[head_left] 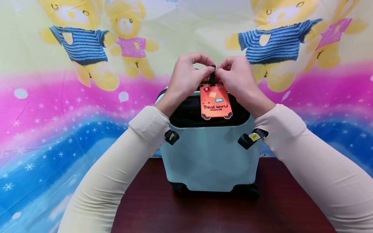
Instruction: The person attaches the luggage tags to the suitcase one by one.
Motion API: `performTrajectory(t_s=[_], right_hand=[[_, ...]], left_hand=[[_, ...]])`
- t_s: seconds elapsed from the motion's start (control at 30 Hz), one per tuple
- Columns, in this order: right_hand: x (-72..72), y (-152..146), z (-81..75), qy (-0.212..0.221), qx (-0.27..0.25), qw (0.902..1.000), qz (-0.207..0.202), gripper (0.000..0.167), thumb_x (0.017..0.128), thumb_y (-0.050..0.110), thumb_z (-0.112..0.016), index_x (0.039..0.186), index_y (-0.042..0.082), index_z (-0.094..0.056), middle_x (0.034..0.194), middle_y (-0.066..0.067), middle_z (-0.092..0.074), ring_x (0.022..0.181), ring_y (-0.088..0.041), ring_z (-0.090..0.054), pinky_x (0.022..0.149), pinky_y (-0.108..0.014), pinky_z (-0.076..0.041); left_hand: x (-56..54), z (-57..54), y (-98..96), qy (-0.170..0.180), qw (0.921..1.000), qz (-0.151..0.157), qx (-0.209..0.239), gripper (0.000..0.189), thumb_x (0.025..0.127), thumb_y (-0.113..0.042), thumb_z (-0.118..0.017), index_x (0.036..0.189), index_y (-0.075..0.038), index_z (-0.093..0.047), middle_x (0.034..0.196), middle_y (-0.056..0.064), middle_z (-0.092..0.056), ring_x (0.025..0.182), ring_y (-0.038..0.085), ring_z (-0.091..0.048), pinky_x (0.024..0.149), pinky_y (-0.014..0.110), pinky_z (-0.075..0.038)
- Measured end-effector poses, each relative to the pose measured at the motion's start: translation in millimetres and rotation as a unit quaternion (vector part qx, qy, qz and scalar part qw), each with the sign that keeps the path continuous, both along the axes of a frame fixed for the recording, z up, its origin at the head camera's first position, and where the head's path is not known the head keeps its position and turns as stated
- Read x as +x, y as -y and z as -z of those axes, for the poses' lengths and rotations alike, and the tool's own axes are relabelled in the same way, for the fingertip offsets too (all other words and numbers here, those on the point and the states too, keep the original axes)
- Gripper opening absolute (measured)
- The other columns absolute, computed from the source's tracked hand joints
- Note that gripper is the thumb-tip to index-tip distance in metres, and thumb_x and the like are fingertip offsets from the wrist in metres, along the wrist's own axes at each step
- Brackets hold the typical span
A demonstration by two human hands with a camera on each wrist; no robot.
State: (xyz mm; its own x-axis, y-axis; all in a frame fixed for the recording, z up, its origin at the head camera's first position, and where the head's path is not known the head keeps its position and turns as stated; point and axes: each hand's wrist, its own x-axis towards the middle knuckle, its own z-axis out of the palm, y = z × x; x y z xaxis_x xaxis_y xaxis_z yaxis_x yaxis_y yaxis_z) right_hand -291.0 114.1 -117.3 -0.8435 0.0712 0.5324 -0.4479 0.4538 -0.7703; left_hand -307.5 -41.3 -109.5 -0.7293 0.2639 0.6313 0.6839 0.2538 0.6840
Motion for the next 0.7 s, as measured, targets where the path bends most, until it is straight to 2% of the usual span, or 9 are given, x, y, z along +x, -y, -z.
performTrajectory(t_s=[0.2,0.37,0.5,0.7], right_hand=[[0.9,-0.8,-1.8,0.006,0.004,1.0,0.0,0.021,0.1,0.006,-0.058,0.102,-0.006,-0.075,0.079,-0.002,-0.069,0.075,-0.014,-0.063,0.059,-0.017,-0.051],[1.0,-0.6,-1.2,-0.002,0.011,0.9999,0.003,0.021,0.1,0.007,-0.058,0.102,-0.006,-0.075,0.08,-0.003,-0.071,0.075,-0.014,-0.063,0.061,-0.017,-0.051],[0.7,-1.5,1.8,-0.024,0.023,0.9994,0.004,0.02,0.1,0.008,-0.059,0.102,-0.005,-0.075,0.084,-0.007,-0.073,0.076,-0.014,-0.066,0.067,-0.016,-0.052],[1.0,-2.2,5.1,-0.038,0.025,0.999,0.004,0.019,0.101,0.008,-0.059,0.103,-0.004,-0.074,0.089,-0.01,-0.074,0.077,-0.013,-0.066,0.072,-0.016,-0.053]], left_hand=[[3.3,-0.6,-0.4,-0.014,0.9998,-0.006,-0.01,0.006,0.096,-0.002,-0.072,0.094,-0.006,-0.076,0.095,0.006,-0.073,0.078,0.019,-0.072,0.08,0.026,-0.061],[4.0,1.0,0.2,-0.018,0.9998,-0.009,0.0,0.005,0.095,-0.001,-0.073,0.097,-0.004,-0.077,0.096,0.007,-0.074,0.084,0.019,-0.077,0.084,0.025,-0.061],[1.9,3.3,0.6,0.018,0.999,0.011,0.04,0.007,0.096,-0.004,-0.075,0.102,-0.002,-0.078,0.098,0.007,-0.074,0.091,0.021,-0.078,0.088,0.027,-0.062],[0.3,8.5,2.0,0.088,0.991,0.042,0.091,0.017,0.096,-0.011,-0.076,0.109,0.0,-0.079,0.102,0.005,-0.073,0.099,0.018,-0.07,0.093,0.029,-0.06]])
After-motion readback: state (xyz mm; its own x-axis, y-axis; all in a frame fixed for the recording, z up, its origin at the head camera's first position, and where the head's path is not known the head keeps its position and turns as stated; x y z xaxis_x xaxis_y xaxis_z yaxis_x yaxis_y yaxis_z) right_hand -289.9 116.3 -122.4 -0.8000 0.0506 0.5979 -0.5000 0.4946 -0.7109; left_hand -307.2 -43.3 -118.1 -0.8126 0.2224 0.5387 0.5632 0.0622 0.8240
